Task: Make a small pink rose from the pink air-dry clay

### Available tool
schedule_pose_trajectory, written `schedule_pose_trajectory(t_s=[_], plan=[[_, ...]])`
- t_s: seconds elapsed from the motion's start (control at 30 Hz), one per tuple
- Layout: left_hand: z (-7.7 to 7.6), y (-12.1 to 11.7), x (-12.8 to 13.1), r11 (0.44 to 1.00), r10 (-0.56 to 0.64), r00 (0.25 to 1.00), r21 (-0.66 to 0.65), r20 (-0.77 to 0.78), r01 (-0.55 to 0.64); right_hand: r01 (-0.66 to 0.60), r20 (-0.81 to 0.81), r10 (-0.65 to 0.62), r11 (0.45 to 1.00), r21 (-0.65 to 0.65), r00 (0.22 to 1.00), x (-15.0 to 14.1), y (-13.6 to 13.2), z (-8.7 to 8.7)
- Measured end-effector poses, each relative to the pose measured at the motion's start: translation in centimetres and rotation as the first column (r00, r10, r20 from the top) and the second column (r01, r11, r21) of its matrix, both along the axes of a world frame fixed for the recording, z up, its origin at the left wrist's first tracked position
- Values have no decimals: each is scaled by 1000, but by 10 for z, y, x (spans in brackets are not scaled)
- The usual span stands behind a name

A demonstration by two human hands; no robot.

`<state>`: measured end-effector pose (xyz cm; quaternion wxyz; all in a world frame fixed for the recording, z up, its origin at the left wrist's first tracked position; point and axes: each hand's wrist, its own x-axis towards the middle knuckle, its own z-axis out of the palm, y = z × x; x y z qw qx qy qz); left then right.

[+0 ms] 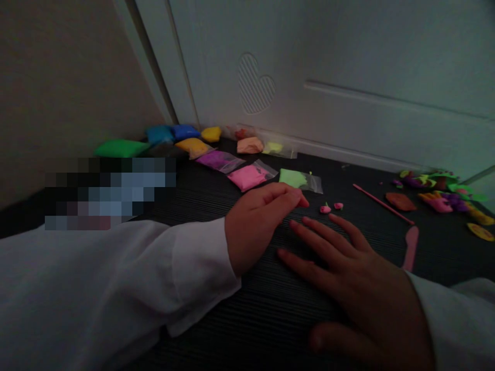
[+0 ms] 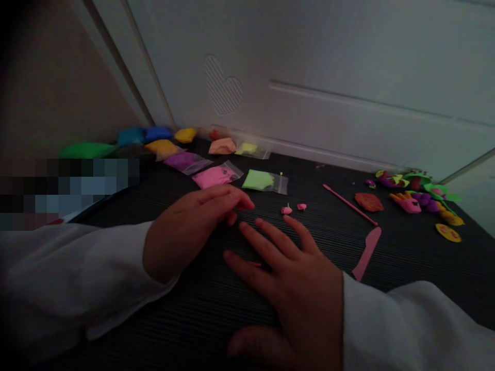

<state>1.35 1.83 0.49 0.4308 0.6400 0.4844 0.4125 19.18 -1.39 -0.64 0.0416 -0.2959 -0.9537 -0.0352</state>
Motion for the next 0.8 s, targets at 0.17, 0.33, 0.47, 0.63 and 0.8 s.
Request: schedule_pose_trajectory(t_s=[0.17, 0.33, 0.47, 0.63, 0.8], plan=[[1, -1, 0, 1000, -3, 1000, -17, -20, 3, 43, -3, -43, 999, 8, 999, 2, 4, -1], [1, -1, -1, 1000, 3, 999, 7, -36, -2, 11, -73, -9, 1000, 25, 997, 0, -4, 0], [0, -1, -2, 1000, -24, 1000, 7, -18, 24, 82, -219, -79, 997, 3, 972, 1, 3, 7], [-1, -1, -1, 1000, -10, 999, -7, 39, 10, 81, -287, -113, 990, -120, 951, 1, 11, 11], [1, -2, 1, 1000, -8, 998, -29, 57, 9, 23, -330, -73, 988, -155, 941, -3, 9, 8]])
